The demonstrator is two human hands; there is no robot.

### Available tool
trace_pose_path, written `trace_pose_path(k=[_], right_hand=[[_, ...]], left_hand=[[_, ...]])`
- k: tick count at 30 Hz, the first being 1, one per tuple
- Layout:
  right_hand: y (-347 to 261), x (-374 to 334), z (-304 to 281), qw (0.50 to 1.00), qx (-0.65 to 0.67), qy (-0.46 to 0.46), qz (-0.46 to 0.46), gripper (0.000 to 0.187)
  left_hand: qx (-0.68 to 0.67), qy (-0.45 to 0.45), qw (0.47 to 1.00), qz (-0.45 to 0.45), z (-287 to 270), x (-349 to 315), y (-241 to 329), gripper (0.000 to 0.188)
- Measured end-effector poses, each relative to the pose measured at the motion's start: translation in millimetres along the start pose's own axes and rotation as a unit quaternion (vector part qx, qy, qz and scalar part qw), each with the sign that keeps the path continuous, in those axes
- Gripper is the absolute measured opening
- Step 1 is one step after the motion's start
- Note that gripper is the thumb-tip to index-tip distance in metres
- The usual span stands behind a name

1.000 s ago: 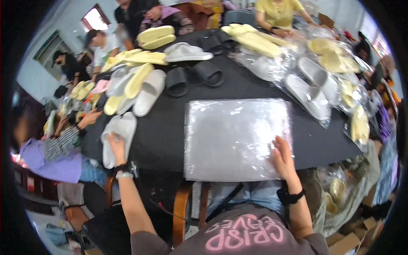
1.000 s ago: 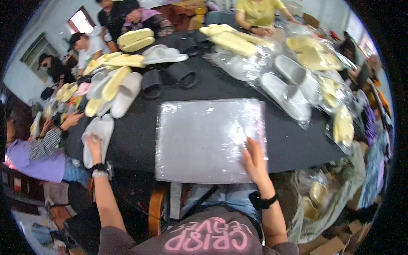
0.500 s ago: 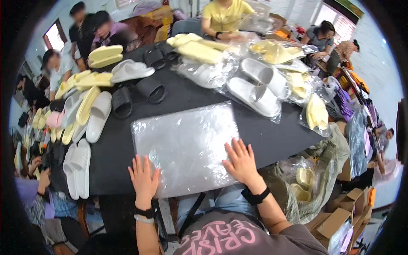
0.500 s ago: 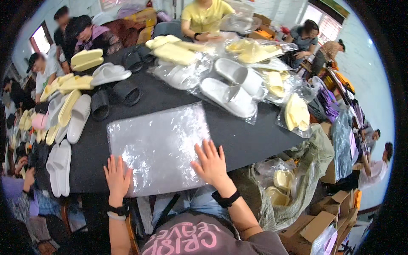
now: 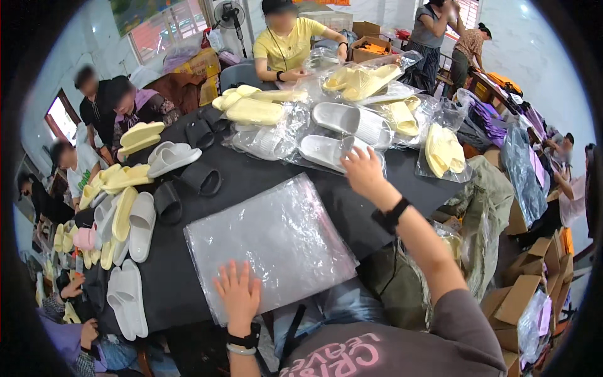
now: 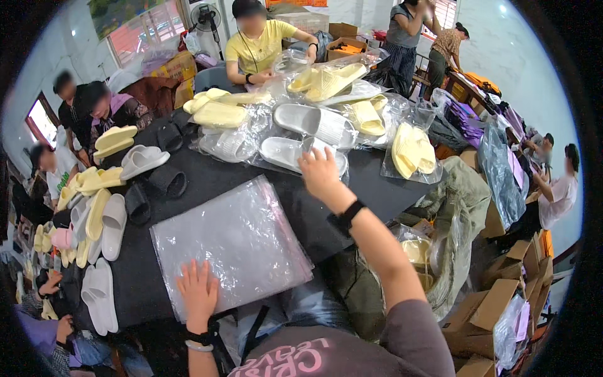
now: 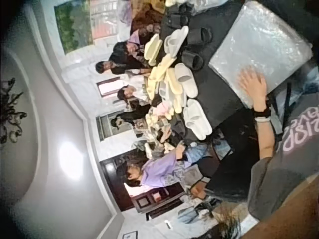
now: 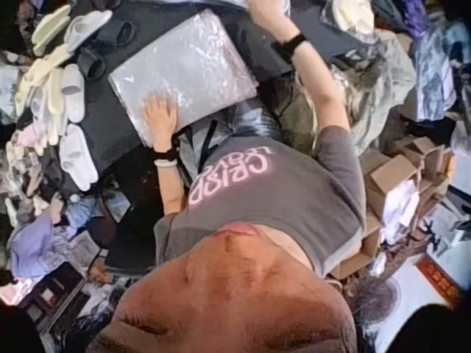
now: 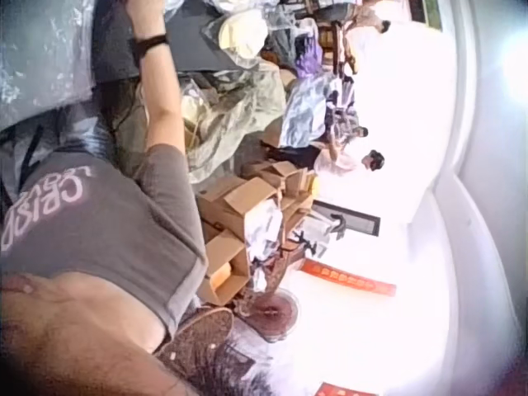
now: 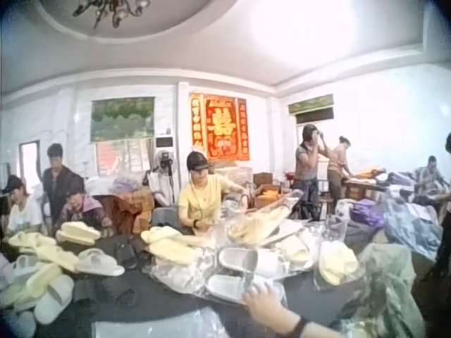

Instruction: The person places pairs of slippers into clear plastic bags on a table. They pick up slippers, open bags, insert the slippers, and set the packaged pairs aside. The process repeats with different slipper colors throughout the clip.

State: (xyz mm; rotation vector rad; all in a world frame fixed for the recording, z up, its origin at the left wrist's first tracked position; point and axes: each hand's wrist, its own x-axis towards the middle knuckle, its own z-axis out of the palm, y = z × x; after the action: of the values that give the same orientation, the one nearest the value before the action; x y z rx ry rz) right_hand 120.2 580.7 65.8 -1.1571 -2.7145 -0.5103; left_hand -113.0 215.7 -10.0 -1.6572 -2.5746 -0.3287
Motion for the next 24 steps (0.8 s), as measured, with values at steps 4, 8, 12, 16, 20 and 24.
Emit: trace_pose_path(k=[4, 8, 12, 16, 20, 24], right_hand=[[56, 34, 39, 0.990, -0.083, -0.006, -0.112, 0.033], [73, 50, 32, 0.988, -0.036, -0.005, -0.151, 0.025], [73, 50, -15, 0.985, 0.124, 0.023, -0.116, 0.024], [68, 44, -88, 0.918, 0.395, 0.045, -0.008, 0.020], [55, 33, -123, 0.606, 0.790, -0.065, 0.071, 0.030], [-2, 18, -136, 0.345, 0.907, -0.236, 0.045, 0.032]], left_hand=[[-0.003, 0.012, 1.000, 0.003, 13, 4, -2, 0.060], [-0.001, 0.011, 1.000, 0.003, 12, 4, -2, 0.064], [0.011, 0.028, 0.999, 0.013, 10, 4, -2, 0.072], [0.011, 0.037, 0.999, 0.008, 7, -1, -1, 0.077], [0.007, 0.039, 0.999, 0.004, 8, -1, 0, 0.077], [-0.019, 0.049, 0.998, 0.018, 6, 1, 4, 0.077]])
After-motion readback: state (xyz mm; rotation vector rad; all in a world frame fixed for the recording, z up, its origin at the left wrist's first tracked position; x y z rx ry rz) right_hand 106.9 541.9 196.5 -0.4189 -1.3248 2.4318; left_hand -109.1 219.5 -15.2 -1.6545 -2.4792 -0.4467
